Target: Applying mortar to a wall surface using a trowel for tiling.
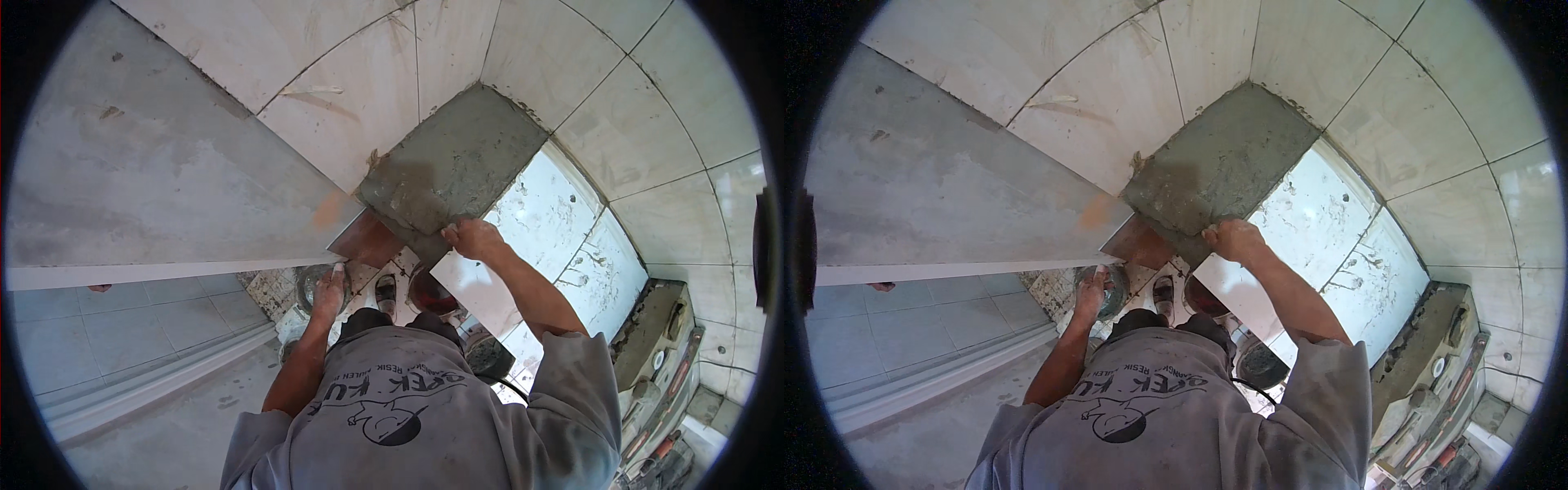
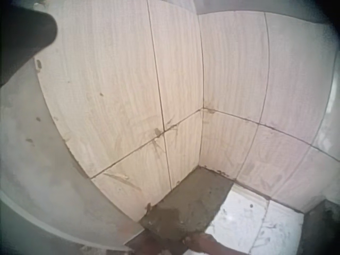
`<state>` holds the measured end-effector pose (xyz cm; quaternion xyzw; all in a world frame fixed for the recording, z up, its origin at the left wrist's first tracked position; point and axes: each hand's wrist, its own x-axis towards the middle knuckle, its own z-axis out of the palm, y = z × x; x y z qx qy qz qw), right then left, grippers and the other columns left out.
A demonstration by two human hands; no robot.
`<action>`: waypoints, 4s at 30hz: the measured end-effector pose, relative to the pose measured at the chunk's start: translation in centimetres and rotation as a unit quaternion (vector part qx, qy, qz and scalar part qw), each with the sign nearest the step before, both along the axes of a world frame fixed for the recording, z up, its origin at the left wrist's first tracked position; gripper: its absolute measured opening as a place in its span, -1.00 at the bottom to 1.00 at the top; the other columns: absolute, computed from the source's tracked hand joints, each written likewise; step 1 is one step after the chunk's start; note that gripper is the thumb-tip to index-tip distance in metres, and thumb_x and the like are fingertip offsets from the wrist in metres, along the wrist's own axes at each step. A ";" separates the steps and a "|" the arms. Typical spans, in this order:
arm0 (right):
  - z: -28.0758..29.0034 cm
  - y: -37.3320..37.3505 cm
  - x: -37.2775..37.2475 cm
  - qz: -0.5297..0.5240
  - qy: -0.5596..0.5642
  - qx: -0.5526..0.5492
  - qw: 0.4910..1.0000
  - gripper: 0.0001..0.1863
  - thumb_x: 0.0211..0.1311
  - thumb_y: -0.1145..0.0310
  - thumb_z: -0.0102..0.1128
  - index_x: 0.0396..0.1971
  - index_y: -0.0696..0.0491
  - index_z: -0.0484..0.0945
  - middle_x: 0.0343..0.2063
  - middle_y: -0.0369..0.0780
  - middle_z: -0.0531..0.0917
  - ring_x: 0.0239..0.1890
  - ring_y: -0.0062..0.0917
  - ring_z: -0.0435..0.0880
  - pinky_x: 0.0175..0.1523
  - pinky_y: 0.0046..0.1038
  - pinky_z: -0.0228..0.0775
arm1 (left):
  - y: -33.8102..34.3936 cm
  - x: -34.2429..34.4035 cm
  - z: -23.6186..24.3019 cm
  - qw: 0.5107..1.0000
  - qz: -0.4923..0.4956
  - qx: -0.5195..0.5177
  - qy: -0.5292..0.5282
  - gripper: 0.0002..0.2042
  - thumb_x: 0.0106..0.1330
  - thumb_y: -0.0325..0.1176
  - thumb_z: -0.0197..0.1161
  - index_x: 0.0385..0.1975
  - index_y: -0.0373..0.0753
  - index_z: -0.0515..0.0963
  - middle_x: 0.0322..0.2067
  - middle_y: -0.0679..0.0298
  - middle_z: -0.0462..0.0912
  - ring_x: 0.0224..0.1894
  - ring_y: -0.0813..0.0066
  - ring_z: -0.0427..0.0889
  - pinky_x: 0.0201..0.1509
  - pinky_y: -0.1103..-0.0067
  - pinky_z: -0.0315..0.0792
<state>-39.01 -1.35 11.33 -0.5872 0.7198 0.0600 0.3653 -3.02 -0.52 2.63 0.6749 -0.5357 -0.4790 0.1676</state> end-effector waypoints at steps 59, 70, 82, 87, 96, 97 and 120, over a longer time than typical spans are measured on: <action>-0.8 0.9 6.8 -0.232 -0.014 -0.030 0.972 -0.36 0.29 -0.08 -0.13 -0.44 0.32 0.54 -0.63 -0.01 0.58 -0.63 -0.25 0.63 -0.51 -0.26 0.48 | 6.2 13.2 -0.9 0.979 0.179 0.003 0.100 -0.49 0.39 0.03 -0.08 -0.09 -0.39 0.49 -0.36 0.14 0.62 -0.35 0.39 0.58 -0.23 0.50 0.42; 2.4 5.7 9.0 -0.105 0.005 -0.091 0.990 -0.39 0.20 -0.13 -0.06 -0.28 0.24 0.52 -0.38 0.12 0.62 -0.23 -0.03 0.61 -0.09 -0.14 0.42 | 16.3 10.0 -0.6 0.930 0.287 0.118 0.197 -0.48 0.35 0.12 -0.13 0.00 -0.19 0.48 -0.18 0.30 0.56 -0.24 0.51 0.55 -0.18 0.53 0.35; -13.6 8.7 31.7 0.325 0.132 -0.017 0.936 -0.57 0.12 0.02 0.08 -0.17 0.06 0.44 -0.28 0.04 0.61 -0.20 -0.02 0.59 -0.09 -0.08 0.41 | 24.1 12.7 -13.7 0.849 0.447 0.054 0.277 -0.51 0.36 0.05 -0.05 -0.29 -0.38 0.50 -0.40 0.17 0.57 -0.36 0.42 0.58 -0.23 0.48 0.48; -29.9 5.4 38.5 0.407 0.233 -0.014 0.883 -0.67 0.24 0.15 -0.07 -0.10 0.02 0.42 -0.17 -0.04 0.57 -0.09 -0.16 0.57 -0.05 -0.14 0.41 | 29.9 14.9 -24.9 0.763 0.548 0.156 0.305 -0.47 0.34 0.07 -0.03 -0.24 -0.41 0.52 -0.40 0.13 0.60 -0.38 0.44 0.57 -0.27 0.53 0.44; -45.4 -3.4 47.9 0.567 0.402 -0.040 0.717 -0.67 0.22 0.26 -0.01 -0.07 0.05 0.52 -0.09 -0.18 0.60 -0.08 -0.32 0.61 -0.18 -0.20 0.52 | 36.0 10.4 -39.8 0.863 0.423 0.171 0.218 -0.66 0.35 -0.19 -0.12 -0.22 -0.37 0.46 -0.36 -0.18 0.57 -0.22 -0.20 0.53 -0.11 0.15 0.39; -45.8 -3.2 48.8 0.524 0.421 0.010 0.740 -0.67 0.20 0.25 0.01 -0.08 0.05 0.55 -0.08 -0.18 0.60 -0.07 -0.30 0.62 -0.17 -0.21 0.53 | 36.5 10.7 -40.3 0.860 0.426 0.178 0.219 -0.66 0.35 -0.19 -0.12 -0.22 -0.37 0.46 -0.36 -0.18 0.57 -0.22 -0.20 0.53 -0.11 0.15 0.39; -49.9 2.4 47.2 0.550 0.157 0.017 0.820 -0.71 0.15 0.40 -0.11 -0.19 0.21 0.48 -0.42 0.08 0.62 -0.30 -0.08 0.64 -0.16 -0.14 0.47 | 32.7 12.2 -40.3 0.804 0.474 0.225 0.280 -0.59 0.37 -0.06 -0.05 -0.15 -0.34 0.49 -0.27 -0.11 0.60 -0.20 -0.07 0.59 -0.07 0.31 0.45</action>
